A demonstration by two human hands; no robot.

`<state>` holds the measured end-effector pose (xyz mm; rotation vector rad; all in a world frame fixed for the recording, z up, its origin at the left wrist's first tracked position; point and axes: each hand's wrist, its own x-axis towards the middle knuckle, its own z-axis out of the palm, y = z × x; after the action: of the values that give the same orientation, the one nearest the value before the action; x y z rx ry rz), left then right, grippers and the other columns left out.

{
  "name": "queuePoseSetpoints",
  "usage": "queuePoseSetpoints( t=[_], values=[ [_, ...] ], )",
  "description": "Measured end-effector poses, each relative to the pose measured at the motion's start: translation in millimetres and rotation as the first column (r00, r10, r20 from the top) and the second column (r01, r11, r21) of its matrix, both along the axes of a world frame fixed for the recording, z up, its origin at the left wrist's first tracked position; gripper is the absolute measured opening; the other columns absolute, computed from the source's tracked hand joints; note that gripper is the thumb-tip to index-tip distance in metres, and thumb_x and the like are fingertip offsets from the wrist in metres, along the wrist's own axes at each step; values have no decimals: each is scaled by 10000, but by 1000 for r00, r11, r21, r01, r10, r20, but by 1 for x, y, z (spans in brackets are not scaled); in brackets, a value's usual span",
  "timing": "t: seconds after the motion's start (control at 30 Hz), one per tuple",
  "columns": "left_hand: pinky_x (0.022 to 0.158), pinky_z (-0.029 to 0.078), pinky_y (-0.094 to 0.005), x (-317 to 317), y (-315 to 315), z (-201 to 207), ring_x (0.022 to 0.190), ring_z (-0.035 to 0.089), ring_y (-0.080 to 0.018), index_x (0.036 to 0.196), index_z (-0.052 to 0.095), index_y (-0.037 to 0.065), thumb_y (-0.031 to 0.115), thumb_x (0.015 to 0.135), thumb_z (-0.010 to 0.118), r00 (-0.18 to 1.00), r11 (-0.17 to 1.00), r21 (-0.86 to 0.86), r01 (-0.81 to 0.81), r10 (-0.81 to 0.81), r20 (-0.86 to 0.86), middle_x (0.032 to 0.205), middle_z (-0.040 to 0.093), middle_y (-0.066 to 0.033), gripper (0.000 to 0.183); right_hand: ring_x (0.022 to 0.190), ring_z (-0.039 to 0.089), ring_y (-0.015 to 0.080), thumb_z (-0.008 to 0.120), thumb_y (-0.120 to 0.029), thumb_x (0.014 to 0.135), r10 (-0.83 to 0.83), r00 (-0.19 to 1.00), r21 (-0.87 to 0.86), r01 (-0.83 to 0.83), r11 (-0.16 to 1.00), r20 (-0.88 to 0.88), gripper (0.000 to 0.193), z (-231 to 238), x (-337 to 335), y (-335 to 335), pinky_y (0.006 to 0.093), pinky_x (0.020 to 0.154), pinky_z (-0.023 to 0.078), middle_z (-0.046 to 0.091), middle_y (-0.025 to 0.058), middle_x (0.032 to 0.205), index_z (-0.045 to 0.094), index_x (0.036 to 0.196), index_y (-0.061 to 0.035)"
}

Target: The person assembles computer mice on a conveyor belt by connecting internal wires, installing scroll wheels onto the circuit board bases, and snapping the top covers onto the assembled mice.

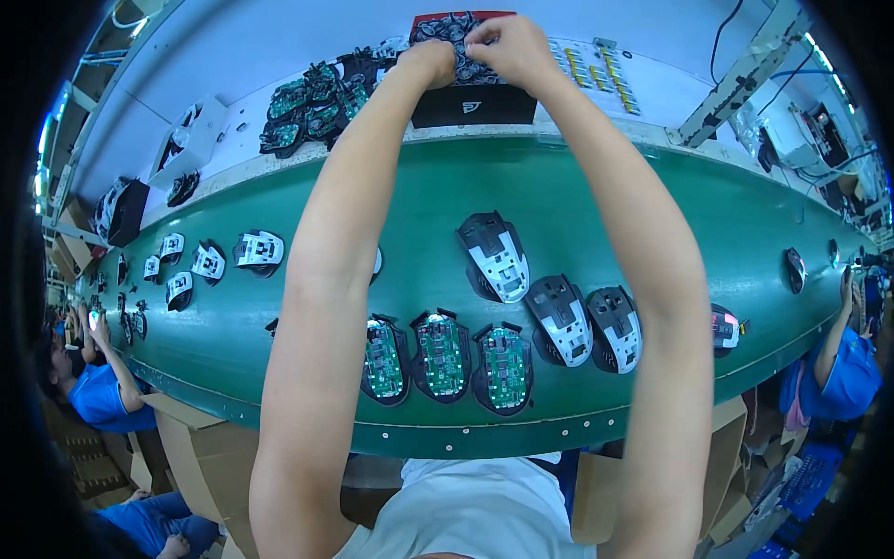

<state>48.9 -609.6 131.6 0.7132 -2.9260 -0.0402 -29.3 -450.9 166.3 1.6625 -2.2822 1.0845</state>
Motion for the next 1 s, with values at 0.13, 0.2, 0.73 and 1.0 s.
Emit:
queuePoseSetpoints(
  t=[0.13, 0.2, 0.73, 1.0],
  values=[
    [944, 556, -483, 10, 4, 0, 1087, 690, -376, 1007, 755, 44, 306, 788, 770, 987, 995, 91, 52, -37, -159, 1123, 729, -202, 342, 941, 664, 134, 755, -182, 884, 227, 905, 158, -299, 941, 361, 298, 22, 87, 113, 308, 830, 546, 741, 64, 1071, 730, 1114, 6],
    [866, 583, -451, 30, -3, 2, 956, 725, -356, 877, 712, 34, 321, 771, 778, 901, 996, 38, 81, -57, -429, 969, 752, -165, 314, 948, 702, 228, 765, -102, 837, 229, 907, 263, -331, 906, 353, 293, 16, 139, 166, 359, 842, 565, 732, 112, 1101, 737, 1118, -24],
    [676, 564, -293, 333, 197, -10, 813, 699, -192, 1117, 714, 45, 17, 788, 771, 757, 669, 461, 583, -240, -608, 1073, 732, -109, 335, 947, 719, 258, 771, -14, 837, 208, 917, 97, -254, 962, 339, 318, -53, 216, 263, 326, 798, 605, 671, 137, 1111, 715, 1150, -32],
    [676, 572, -305, 344, 202, -26, 787, 692, -203, 1098, 710, 48, 32, 790, 768, 688, 666, 463, 586, -106, -718, 1054, 724, -116, 313, 960, 639, 113, 765, 63, 836, 102, 543, -49, -111, 993, 833, 451, -55, 216, 271, 252, 870, 551, 664, 117, 1206, 651, 1273, 47]
  ],
)
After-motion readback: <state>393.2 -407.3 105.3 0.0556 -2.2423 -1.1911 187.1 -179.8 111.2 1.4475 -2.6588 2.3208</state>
